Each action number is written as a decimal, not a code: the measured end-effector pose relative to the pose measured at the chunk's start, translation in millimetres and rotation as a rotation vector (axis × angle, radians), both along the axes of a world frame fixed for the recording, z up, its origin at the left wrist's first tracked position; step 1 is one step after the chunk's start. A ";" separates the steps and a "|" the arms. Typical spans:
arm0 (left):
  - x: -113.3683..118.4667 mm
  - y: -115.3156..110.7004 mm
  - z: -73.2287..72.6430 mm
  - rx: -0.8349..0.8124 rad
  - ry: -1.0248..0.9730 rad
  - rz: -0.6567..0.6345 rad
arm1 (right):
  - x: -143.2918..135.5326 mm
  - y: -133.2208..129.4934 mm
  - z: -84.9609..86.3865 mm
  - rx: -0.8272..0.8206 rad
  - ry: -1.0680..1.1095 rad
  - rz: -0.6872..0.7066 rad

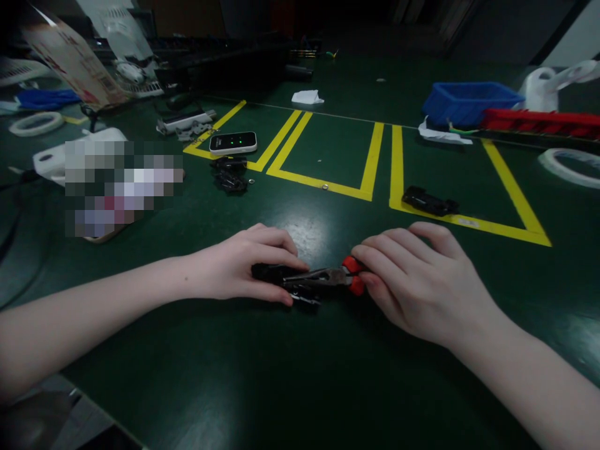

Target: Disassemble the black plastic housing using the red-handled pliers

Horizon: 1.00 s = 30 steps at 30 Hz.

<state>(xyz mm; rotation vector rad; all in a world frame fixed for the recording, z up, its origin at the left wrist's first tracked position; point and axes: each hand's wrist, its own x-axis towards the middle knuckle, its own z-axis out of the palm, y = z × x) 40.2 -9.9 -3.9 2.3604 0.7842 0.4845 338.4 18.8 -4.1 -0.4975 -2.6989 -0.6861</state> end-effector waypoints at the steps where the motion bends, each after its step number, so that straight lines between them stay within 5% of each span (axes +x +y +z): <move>1: 0.2 -0.2 -0.5 0.002 -0.009 0.001 | -1.0 -1.6 0.6 0.004 0.004 -0.003; 30: -9.3 -8.5 8.4 0.099 0.093 -0.015 | 1.6 -13.5 3.1 0.044 0.032 -0.009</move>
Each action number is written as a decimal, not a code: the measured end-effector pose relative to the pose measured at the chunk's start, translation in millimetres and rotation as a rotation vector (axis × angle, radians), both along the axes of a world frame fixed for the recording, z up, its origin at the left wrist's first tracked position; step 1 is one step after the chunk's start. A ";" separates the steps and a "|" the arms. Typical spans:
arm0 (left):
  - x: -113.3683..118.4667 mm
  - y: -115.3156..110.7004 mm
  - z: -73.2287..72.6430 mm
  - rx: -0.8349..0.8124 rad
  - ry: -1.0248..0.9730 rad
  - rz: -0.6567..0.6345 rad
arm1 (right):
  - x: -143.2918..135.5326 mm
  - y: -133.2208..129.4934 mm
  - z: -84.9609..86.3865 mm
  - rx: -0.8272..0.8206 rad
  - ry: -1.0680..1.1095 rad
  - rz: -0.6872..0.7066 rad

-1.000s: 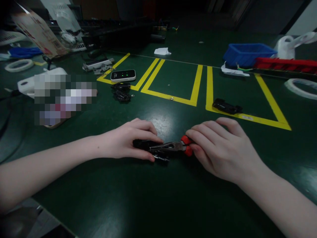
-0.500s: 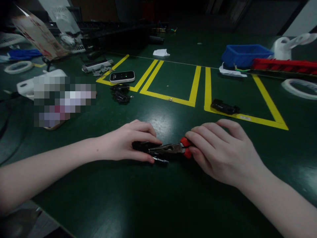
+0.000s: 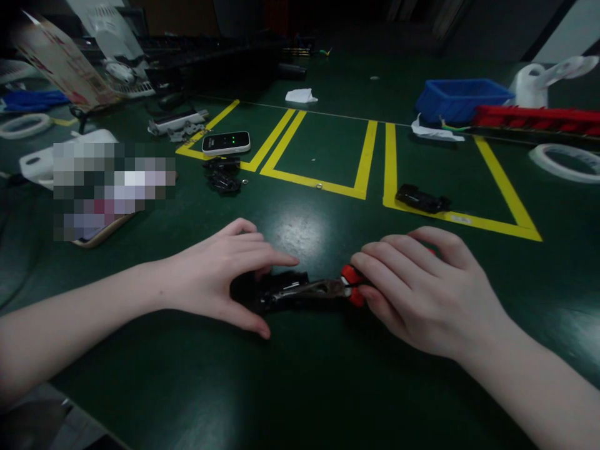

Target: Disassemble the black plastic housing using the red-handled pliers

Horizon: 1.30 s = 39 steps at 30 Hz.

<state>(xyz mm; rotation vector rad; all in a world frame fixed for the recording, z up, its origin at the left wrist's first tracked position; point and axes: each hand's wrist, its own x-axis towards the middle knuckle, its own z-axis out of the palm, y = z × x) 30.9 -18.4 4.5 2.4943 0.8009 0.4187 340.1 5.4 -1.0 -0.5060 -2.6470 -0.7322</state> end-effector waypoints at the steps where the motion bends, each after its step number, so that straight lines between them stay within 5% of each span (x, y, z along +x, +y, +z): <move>1: -0.3 -0.3 0.3 0.030 0.012 -0.002 | 0.2 -0.7 -0.1 -0.001 -0.001 -0.002; 8: -2.6 -2.2 5.6 0.141 0.110 -0.016 | 0.6 -1.6 -3.4 -0.041 0.022 0.002; 17: -3.0 -8.0 8.5 0.062 0.035 -0.129 | 5.3 1.7 -6.8 -0.123 0.154 0.010; 27: 12.8 -17.4 3.6 0.125 0.050 0.180 | 4.2 2.9 -10.3 -0.179 0.185 0.035; 32: 22.5 -22.5 -4.3 0.102 0.066 0.153 | 2.4 2.3 -10.7 -0.186 0.204 0.020; 39: 7.3 -15.9 -2.0 0.007 0.038 0.080 | 3.4 1.5 -13.6 -0.221 0.243 -0.029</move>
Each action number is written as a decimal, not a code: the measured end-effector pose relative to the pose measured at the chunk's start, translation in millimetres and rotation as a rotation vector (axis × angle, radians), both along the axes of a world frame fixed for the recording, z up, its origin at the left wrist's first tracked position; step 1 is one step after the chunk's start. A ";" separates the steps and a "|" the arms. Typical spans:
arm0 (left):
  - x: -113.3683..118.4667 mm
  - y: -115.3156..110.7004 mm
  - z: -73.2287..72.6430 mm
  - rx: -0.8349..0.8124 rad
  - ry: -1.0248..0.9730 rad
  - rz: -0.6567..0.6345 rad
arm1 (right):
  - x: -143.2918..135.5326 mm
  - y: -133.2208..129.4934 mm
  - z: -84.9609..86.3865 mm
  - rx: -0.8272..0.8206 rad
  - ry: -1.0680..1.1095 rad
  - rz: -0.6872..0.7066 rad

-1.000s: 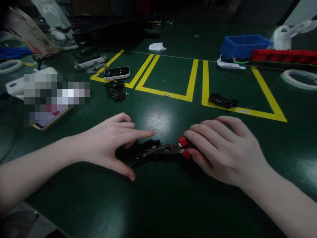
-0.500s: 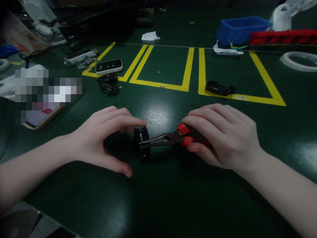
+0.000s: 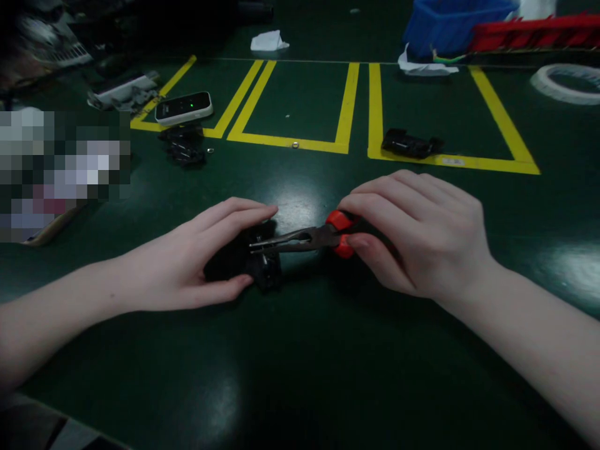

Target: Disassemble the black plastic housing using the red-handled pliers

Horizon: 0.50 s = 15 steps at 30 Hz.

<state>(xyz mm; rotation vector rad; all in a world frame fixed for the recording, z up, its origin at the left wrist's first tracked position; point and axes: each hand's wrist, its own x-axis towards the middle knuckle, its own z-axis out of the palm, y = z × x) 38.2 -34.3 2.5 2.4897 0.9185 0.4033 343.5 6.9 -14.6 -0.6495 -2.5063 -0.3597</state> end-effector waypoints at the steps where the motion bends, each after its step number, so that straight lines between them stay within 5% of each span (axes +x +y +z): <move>1: -1.7 0.2 0.0 -0.014 0.012 -0.009 | -0.1 -0.2 -0.3 -0.005 -0.001 -0.009; 15: 0.7 5.7 -2.3 -0.061 0.016 -0.012 | -3.3 -1.1 -0.9 -0.050 -0.026 -0.027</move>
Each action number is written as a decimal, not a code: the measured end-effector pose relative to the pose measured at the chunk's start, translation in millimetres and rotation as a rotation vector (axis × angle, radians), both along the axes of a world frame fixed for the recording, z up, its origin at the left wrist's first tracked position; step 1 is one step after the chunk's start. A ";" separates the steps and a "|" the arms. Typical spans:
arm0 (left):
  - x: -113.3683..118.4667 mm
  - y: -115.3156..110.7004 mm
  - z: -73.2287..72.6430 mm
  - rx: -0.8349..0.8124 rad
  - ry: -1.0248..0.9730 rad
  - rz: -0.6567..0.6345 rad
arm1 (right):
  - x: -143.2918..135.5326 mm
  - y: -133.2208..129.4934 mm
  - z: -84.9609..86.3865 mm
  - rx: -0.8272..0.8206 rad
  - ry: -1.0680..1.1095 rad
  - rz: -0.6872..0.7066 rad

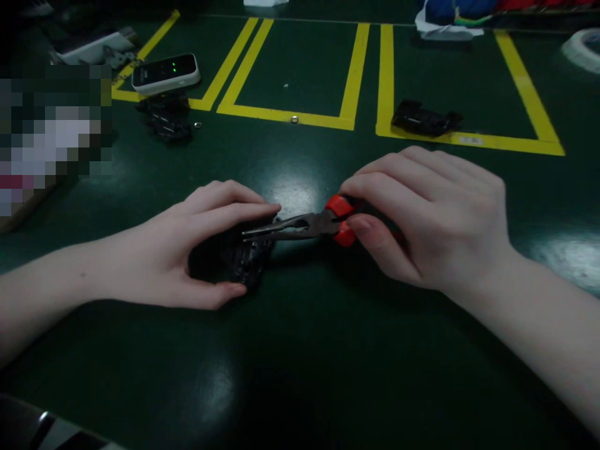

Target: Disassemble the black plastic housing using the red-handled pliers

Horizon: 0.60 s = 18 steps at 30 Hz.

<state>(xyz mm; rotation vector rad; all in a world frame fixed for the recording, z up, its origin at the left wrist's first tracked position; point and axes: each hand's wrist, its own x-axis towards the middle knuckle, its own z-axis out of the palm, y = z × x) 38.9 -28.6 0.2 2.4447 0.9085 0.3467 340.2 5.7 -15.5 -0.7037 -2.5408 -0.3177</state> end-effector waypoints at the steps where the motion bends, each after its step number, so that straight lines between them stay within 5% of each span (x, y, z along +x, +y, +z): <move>1: -1.3 1.6 0.5 -0.016 0.002 -0.010 | 0.3 0.0 -0.4 -0.009 0.002 0.007; 7: -5.5 6.3 4.3 -0.040 0.052 -0.120 | 0.6 1.6 -3.4 -0.064 0.031 0.024; 18: -9.1 10.8 -0.9 -0.028 0.017 -0.106 | -7.1 -9.9 2.5 -0.069 -0.056 0.025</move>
